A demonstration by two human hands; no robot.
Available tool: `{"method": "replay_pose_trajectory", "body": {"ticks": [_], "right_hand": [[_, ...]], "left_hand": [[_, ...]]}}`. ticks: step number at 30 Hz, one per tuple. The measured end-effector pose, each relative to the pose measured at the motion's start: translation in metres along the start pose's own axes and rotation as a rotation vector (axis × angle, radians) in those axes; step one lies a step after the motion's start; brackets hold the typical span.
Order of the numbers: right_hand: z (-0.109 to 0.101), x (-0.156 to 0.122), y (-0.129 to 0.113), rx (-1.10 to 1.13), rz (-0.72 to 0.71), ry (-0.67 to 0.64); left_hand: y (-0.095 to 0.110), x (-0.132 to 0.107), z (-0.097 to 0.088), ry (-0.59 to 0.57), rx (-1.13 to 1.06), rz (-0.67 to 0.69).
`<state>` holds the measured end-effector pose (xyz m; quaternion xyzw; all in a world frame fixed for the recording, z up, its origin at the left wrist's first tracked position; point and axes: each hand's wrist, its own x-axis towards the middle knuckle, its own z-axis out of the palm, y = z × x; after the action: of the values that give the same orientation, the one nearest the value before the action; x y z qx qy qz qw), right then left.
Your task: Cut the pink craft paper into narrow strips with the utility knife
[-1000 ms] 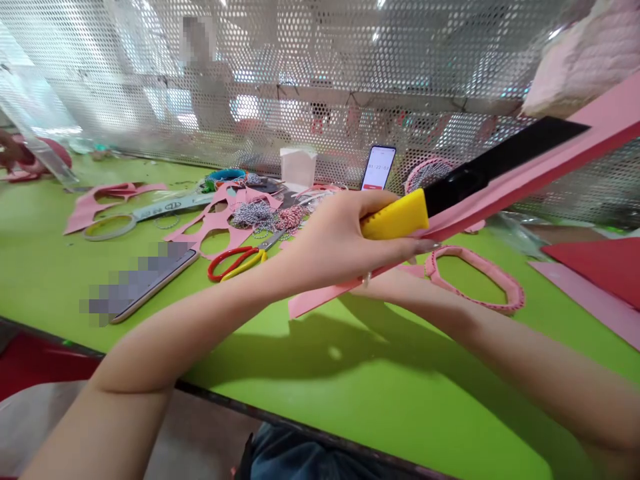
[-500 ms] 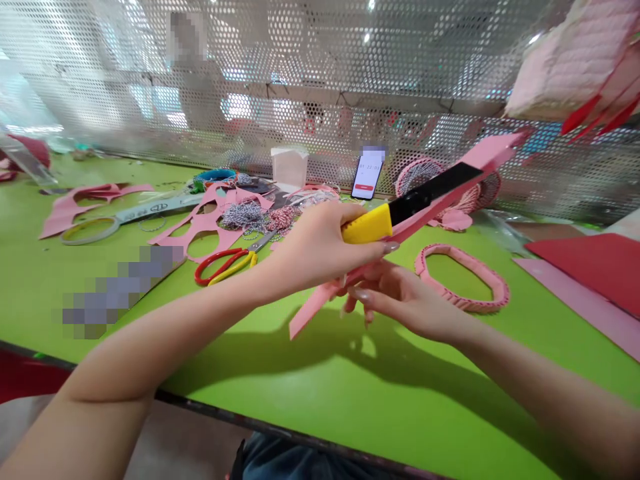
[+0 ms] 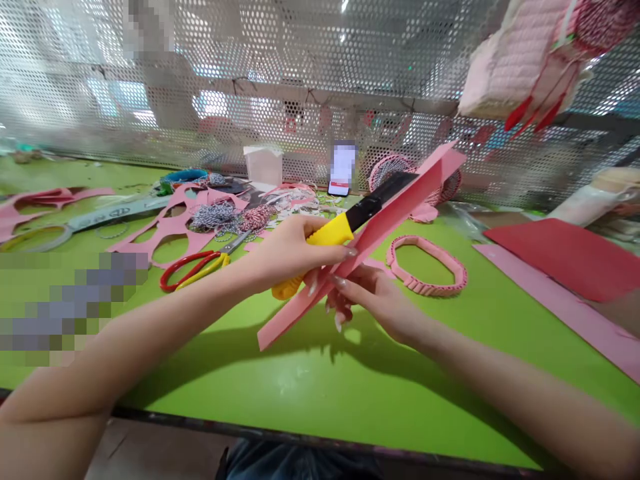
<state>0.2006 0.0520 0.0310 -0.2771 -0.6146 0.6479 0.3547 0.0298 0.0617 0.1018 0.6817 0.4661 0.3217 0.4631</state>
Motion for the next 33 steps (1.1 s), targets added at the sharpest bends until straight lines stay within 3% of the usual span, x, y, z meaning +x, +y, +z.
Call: {"method": "replay_pose_trajectory", "body": {"ticks": [4, 11, 14, 18, 24, 28, 30, 32, 33], "right_hand": [[-0.003, 0.002, 0.001, -0.070, -0.032, 0.035], [-0.002, 0.000, -0.007, -0.238, -0.141, 0.167], [-0.004, 0.000, -0.009, -0.256, -0.123, 0.167], [-0.009, 0.000, -0.004, -0.235, -0.066, 0.267], [-0.026, -0.001, -0.022, -0.546, 0.013, 0.316], [-0.051, -0.012, -0.054, -0.933, 0.015, 0.274], [-0.065, -0.024, -0.065, -1.146, 0.068, 0.202], [-0.077, -0.037, -0.067, -1.216, 0.099, 0.047], [-0.081, -0.043, -0.066, -1.207, 0.127, -0.050]], "left_hand": [[-0.003, 0.001, 0.000, 0.026, -0.149, -0.027], [-0.011, 0.004, 0.006, -0.131, -0.329, -0.042], [-0.012, 0.005, 0.006, -0.117, -0.318, -0.020], [-0.015, 0.005, 0.009, -0.044, -0.246, 0.011], [-0.020, 0.011, 0.006, 0.102, -0.032, 0.039], [-0.009, 0.010, -0.020, 0.256, 0.206, 0.099], [-0.002, 0.002, -0.038, 0.286, 0.609, 0.139], [0.001, -0.011, -0.051, 0.276, 0.786, 0.168], [-0.001, -0.018, -0.055, 0.217, 0.857, 0.179]]}}
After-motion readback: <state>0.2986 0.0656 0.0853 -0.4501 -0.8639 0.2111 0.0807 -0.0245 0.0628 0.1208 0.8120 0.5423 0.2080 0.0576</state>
